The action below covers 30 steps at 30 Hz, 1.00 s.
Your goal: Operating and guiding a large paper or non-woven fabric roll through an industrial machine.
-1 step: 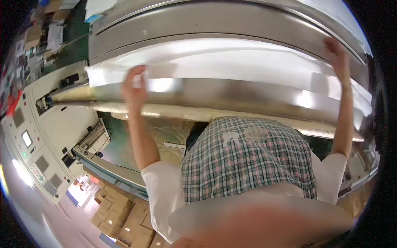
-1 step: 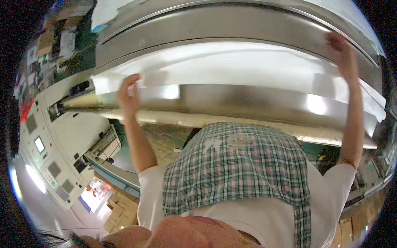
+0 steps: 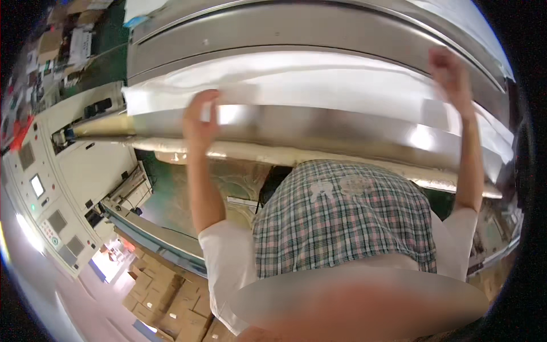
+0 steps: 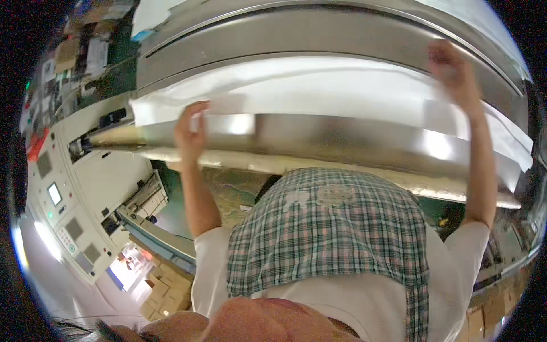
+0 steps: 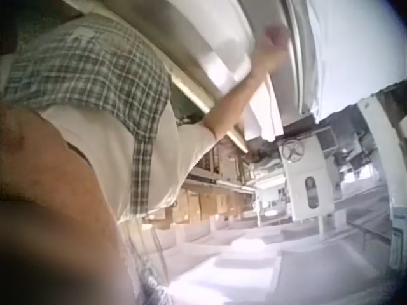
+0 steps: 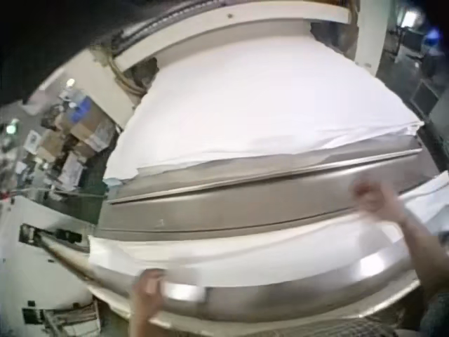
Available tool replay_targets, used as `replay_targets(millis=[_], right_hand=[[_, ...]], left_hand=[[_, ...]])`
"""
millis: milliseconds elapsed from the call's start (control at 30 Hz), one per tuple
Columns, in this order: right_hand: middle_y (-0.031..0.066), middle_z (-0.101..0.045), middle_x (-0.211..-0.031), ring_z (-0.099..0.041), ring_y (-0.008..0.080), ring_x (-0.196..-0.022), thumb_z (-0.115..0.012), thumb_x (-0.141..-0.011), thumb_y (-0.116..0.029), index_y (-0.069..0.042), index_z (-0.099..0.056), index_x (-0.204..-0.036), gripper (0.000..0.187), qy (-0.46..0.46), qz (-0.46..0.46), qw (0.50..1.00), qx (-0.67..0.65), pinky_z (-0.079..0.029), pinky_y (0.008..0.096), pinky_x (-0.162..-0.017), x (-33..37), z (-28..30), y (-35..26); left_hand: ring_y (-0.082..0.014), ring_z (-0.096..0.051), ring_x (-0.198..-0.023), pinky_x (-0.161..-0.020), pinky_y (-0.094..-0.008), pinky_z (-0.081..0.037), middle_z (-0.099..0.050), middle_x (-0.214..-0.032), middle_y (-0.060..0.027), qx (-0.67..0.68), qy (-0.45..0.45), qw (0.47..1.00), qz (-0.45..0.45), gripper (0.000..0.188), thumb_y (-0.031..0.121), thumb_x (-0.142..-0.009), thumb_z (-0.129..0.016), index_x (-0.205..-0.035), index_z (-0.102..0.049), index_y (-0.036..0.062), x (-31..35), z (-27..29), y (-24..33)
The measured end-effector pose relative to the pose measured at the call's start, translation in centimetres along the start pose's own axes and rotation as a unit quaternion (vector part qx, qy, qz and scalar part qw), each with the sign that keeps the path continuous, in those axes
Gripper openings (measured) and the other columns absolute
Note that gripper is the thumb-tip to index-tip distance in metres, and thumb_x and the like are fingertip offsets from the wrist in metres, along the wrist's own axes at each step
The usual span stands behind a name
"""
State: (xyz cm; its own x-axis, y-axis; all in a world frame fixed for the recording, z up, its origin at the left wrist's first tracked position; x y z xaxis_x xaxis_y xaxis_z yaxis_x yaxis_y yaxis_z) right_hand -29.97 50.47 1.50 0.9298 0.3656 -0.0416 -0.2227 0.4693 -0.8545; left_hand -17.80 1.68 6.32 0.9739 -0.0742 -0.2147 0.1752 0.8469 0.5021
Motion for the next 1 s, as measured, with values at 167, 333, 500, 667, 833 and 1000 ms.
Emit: replay_targets(millis=[167,333,500,667,833,1000], right_hand=[[0.0127,-0.053,-0.101,-0.053,0.0273,-0.093,-0.063,-0.072,-0.011,-0.005,-0.051,-0.102,0.033,-0.121,0.2,0.962,0.14,-0.046,0.034,-0.076,-4.7,-18.9,-16.6],[0.0076,-0.047,-0.08,-0.051,0.0251,-0.078,-0.061,-0.064,-0.006,-0.005,-0.048,-0.077,0.018,-0.116,0.291,0.909,0.275,-0.046,0.0334,-0.063,-4.8,-26.9,-19.4],[0.0053,-0.049,-0.081,-0.051,0.0209,-0.077,-0.059,-0.061,0.0,-0.006,-0.052,-0.073,0.015,-0.097,0.326,0.911,0.232,-0.047,0.0298,-0.058,-1.7,-26.0,-22.9],[0.0049,-0.051,-0.084,-0.051,0.0198,-0.076,-0.06,-0.06,0.002,-0.005,-0.054,-0.072,0.015,-0.035,0.27,0.925,0.263,-0.047,0.0291,-0.057,-2.8,-27.1,-21.0],[0.0059,-0.053,-0.087,-0.052,0.0217,-0.078,-0.061,-0.058,0.004,-0.005,-0.055,-0.074,0.019,-0.012,0.237,0.937,0.257,-0.048,0.0295,-0.059,-3.2,-27.7,-20.1],[0.0077,-0.052,-0.089,-0.052,0.0249,-0.083,-0.063,-0.055,0.003,-0.005,-0.055,-0.078,0.025,0.006,0.217,0.94,0.262,-0.048,0.0326,-0.067,-2.6,-27.1,-19.7]], left_hand=[[-0.0296,-0.052,-0.1,-0.085,-0.0374,-0.041,-0.058,-0.102,-0.0105,0.044,-0.03,0.997,-0.058,0.028,0.0,-0.07,-0.057,-0.097,-0.059,0.0073,2.2,-3.4,2.6],[-0.0379,-0.041,-0.11,-0.094,-0.049,-0.03,-0.051,-0.114,-0.0141,-0.069,0.005,0.995,-0.067,0.028,0.012,-0.076,-0.055,-0.104,-0.055,0.0076,3.4,-1.9,-2.9],[-0.0381,-0.043,-0.106,-0.094,-0.0546,-0.027,-0.051,-0.113,-0.0181,-0.301,0.015,0.953,0.016,0.036,0.025,-0.077,-0.054,-0.108,-0.054,0.0094,2.6,1.4,-17.1],[-0.0349,-0.044,-0.107,-0.091,-0.0508,-0.032,-0.05,-0.116,-0.0158,-0.375,0.02,0.917,0.132,0.043,0.031,-0.074,-0.054,-0.111,-0.053,0.009,1.1,6.9,-28.1],[-0.031,-0.049,-0.098,-0.081,-0.0482,-0.038,-0.055,-0.105,-0.014,-0.431,0.149,0.841,0.291,0.028,0.023,-0.076,-0.053,-0.1,-0.059,0.0104,0.8,15.6,-33.5],[-0.0311,-0.054,-0.078,-0.071,-0.0453,-0.04,-0.057,-0.081,-0.0121,-0.178,0.15,0.972,0.036,0.015,0.024,-0.076,-0.059,-0.074,-0.06,0.0091,-6.2,10.9,-20.7]])
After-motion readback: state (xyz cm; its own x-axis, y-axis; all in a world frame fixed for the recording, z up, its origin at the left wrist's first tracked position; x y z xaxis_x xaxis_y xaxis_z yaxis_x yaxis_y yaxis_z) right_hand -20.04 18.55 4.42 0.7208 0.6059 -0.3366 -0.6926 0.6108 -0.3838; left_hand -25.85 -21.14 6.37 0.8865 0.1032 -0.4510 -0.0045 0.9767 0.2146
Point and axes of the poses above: each hand's wrist, its own x-axis away from the middle knuckle, its own z-axis out of the back of the hand, y = z × x, the point moved 7 cm from there along -x, towards the middle knuckle
